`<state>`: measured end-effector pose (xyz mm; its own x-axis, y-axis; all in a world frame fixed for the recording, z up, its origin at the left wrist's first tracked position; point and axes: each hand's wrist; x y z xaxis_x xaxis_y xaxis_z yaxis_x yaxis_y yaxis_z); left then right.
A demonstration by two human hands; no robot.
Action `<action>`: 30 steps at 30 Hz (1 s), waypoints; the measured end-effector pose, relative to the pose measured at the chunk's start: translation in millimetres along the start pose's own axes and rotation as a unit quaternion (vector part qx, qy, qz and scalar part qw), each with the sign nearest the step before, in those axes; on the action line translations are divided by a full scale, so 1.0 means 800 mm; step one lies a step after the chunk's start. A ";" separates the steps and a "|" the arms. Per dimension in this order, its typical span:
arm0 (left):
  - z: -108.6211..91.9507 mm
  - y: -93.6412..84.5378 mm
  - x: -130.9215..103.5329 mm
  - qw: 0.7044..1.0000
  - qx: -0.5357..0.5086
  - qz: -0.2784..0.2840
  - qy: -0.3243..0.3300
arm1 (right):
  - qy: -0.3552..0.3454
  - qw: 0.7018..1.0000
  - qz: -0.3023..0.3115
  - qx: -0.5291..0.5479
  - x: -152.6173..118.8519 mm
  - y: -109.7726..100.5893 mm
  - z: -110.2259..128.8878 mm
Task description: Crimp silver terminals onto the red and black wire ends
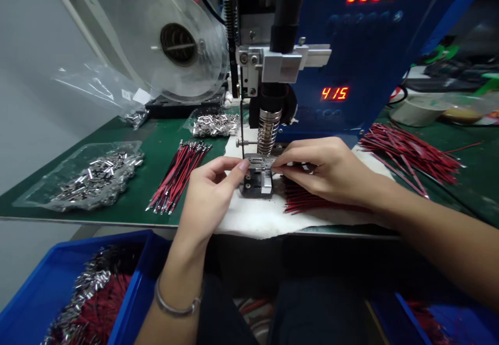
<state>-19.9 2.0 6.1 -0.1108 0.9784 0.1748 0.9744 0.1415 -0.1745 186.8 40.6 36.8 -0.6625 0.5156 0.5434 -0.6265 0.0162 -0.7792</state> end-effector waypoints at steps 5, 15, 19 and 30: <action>0.008 -0.001 -0.001 1.000 -0.030 -0.007 -0.006 | 0.000 1.000 0.001 0.003 0.000 0.000 0.000; 0.010 -0.001 -0.002 1.000 -0.015 -0.017 0.003 | 0.006 1.000 0.013 -0.004 0.001 0.001 0.000; 0.009 -0.001 -0.001 1.000 -0.011 -0.015 0.001 | 0.012 1.000 0.012 -0.003 0.001 0.001 0.001; 0.009 -0.002 -0.002 1.000 -0.006 -0.013 0.002 | 0.022 1.000 0.013 0.014 0.002 0.000 0.001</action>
<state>-22.6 1.1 -0.6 -0.1362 0.9735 0.1836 0.9732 0.1661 -0.1589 185.6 40.8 37.8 -0.6606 0.5523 0.5085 -0.6211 -0.0217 -0.7834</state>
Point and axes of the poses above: each hand's wrist, its own x-axis towards the middle knuckle, its own y-axis out of the palm, z = x × y, and after that the axes turned 2 degrees about x, right-handed
